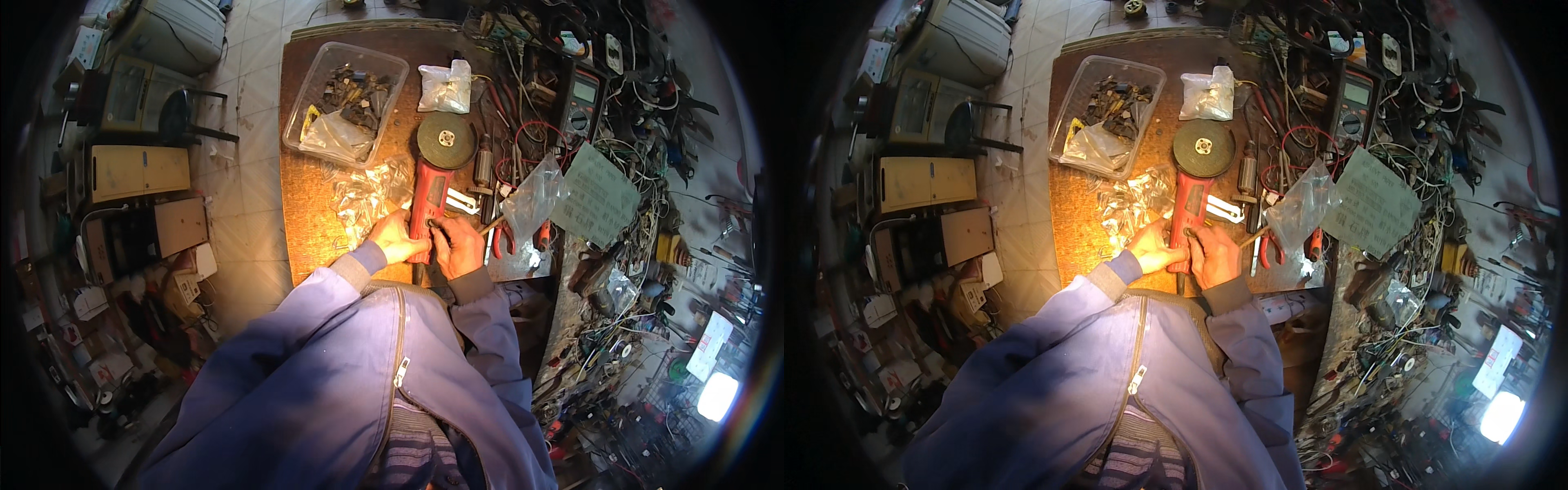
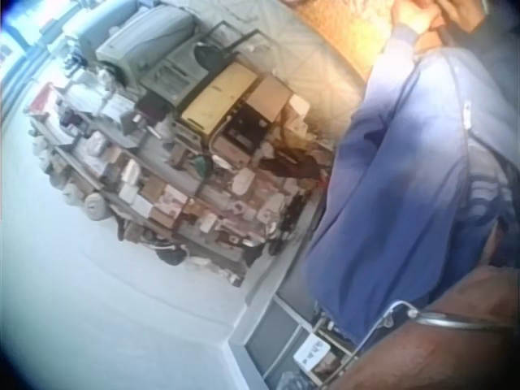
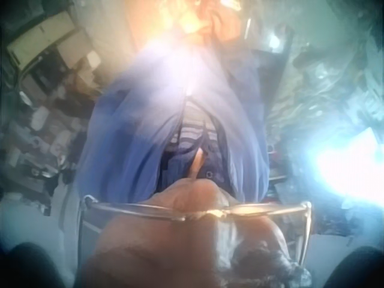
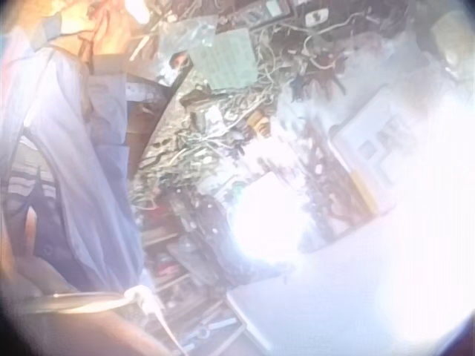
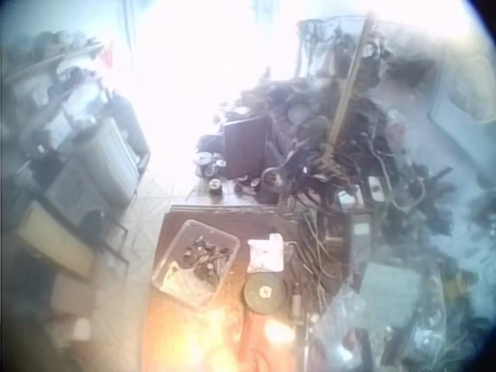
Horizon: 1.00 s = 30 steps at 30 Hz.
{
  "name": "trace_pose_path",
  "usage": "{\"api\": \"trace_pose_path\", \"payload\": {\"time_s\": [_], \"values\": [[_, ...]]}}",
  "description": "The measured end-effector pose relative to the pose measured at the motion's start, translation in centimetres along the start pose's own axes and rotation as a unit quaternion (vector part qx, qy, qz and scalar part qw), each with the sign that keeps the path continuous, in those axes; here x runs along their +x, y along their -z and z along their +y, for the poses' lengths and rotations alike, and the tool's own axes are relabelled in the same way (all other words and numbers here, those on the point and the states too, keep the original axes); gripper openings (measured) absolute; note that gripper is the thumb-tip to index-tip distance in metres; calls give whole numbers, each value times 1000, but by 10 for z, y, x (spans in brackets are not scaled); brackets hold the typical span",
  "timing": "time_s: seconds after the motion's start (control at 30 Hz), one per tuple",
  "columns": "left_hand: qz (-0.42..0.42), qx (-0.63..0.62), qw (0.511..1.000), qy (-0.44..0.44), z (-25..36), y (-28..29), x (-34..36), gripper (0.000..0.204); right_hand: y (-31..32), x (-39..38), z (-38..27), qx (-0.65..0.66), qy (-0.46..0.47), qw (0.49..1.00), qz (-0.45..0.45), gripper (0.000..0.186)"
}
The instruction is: The person uses a red handheld tool to work on small electronic components on a cluttered workbench, then moves to a pile of wires and connectors to connect or test parts. They repeatedly handle wires and a cylindrical device, making adjustments with both hands.
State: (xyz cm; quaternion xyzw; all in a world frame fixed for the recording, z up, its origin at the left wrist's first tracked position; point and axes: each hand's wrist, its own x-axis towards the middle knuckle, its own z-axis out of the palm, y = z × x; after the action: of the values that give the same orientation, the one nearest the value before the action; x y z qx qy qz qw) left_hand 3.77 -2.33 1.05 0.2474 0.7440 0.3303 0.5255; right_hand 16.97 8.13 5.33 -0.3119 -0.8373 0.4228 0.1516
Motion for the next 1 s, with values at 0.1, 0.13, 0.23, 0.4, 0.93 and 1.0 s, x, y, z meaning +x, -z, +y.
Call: {"api": "trace_pose_path", "payload": {"time_s": [0.1, 0.13, 0.23, 0.4, 0.93, 1.0], "values": [[3, -6, 1000, -20, 5, 2, -3, 54, -1, 0, 2, 0, 5, 1000, 1, 16], [4, -6, 1000, -23, 6, 3, -4, 54, -1, 0, 2, 3, 5, 1000, 2, 16], [13, 5, 1000, -22, -1, 0, -1, 53, -3, 0, 3, 7, 3, 1000, 14, 16], [12, 34, 999, 4, 2, 1, 0, 52, -5, 0, 3, 25, 6, 999, 22, 15], [15, 7, 1000, -18, -4, 0, 3, 51, -7, 3, -4, -28, 5, 1000, 13, 13], [12, 3, 1000, -18, -5, 0, 4, 49, -4, 3, 1, -1, 2, 1000, 17, 13]]}}
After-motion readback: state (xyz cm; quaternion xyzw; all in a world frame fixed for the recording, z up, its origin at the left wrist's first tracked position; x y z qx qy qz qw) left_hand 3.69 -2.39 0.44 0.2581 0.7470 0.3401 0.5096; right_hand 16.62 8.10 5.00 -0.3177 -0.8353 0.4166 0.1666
